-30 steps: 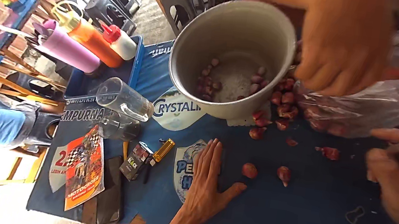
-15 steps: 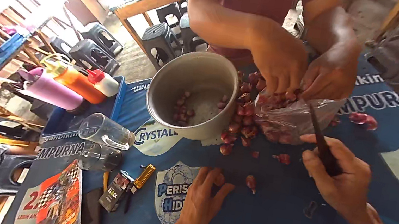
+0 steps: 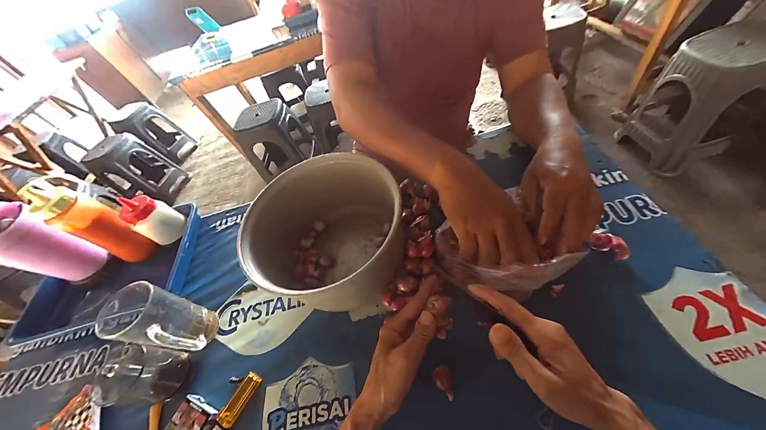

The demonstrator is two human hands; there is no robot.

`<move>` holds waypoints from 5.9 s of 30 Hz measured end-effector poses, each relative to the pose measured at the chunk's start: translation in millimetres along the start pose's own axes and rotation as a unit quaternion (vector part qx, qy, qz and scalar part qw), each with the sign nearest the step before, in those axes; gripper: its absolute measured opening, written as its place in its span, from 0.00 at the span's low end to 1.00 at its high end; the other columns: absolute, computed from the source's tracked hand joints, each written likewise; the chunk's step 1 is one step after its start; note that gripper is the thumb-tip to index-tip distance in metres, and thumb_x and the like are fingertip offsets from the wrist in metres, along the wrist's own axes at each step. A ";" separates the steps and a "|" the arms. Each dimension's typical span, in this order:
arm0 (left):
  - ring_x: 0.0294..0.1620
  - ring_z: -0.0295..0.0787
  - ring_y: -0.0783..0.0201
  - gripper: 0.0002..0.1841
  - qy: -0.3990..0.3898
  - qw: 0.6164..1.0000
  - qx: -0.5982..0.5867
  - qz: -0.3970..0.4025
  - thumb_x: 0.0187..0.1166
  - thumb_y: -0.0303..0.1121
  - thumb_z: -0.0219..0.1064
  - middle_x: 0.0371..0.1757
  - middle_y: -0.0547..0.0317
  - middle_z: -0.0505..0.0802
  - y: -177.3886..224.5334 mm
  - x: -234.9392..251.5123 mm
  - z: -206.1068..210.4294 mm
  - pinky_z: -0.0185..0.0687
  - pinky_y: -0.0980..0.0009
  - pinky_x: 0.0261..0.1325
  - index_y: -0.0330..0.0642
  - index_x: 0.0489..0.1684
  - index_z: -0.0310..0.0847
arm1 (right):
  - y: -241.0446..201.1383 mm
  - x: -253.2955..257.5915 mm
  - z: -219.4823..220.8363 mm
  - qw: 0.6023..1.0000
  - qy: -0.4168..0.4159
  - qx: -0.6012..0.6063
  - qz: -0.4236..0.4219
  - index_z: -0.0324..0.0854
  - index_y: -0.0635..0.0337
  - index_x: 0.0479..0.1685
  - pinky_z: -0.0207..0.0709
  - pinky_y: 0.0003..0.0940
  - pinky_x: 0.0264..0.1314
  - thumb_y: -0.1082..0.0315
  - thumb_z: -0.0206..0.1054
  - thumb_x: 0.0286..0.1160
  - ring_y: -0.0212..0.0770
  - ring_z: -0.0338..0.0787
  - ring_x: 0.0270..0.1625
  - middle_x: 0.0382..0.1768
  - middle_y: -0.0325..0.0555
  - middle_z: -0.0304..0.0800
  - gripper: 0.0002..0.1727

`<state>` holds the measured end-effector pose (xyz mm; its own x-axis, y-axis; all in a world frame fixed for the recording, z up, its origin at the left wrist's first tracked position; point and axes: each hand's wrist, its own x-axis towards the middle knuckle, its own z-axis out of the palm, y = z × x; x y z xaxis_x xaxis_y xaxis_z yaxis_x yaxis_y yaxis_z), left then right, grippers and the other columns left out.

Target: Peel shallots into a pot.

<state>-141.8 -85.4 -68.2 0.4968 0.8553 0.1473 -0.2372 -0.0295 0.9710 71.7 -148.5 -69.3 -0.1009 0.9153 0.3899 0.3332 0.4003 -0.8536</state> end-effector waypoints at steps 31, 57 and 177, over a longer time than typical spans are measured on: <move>0.46 0.94 0.69 0.13 0.053 0.995 0.053 0.061 0.79 0.22 0.65 0.50 0.57 0.97 -3.1 -14.2 12.6 0.91 0.71 0.56 0.24 0.58 0.85 | -4.2 -1.7 0.5 0.978 -0.152 0.098 0.103 0.59 0.43 0.93 0.69 0.15 0.27 0.53 0.52 0.90 0.19 0.73 0.25 0.38 0.34 0.85 0.31; 0.41 0.92 0.77 0.17 0.101 0.969 0.173 0.147 0.75 0.22 0.70 0.51 0.49 0.94 -15.4 -21.9 30.1 0.90 0.80 0.47 0.17 0.57 0.84 | -17.4 0.0 10.8 0.893 -0.081 0.375 0.236 0.72 0.49 0.76 0.66 0.16 0.11 0.64 0.66 0.81 0.24 0.73 0.13 0.29 0.36 0.84 0.24; 0.37 0.92 0.68 0.13 0.157 0.988 -0.012 0.007 0.81 0.24 0.63 0.39 0.54 0.95 -4.4 22.6 28.0 0.90 0.72 0.43 0.25 0.57 0.85 | -11.0 31.7 4.9 0.941 -0.015 0.274 0.198 0.80 0.55 0.73 0.69 0.19 0.11 0.65 0.64 0.83 0.27 0.76 0.14 0.28 0.38 0.87 0.21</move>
<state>-106.2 -80.5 -63.9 0.2108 0.9732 0.0924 -0.2638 -0.0344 0.9640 60.2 -123.7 -49.3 -0.0996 0.9950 0.0009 -0.1827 -0.0174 -0.9830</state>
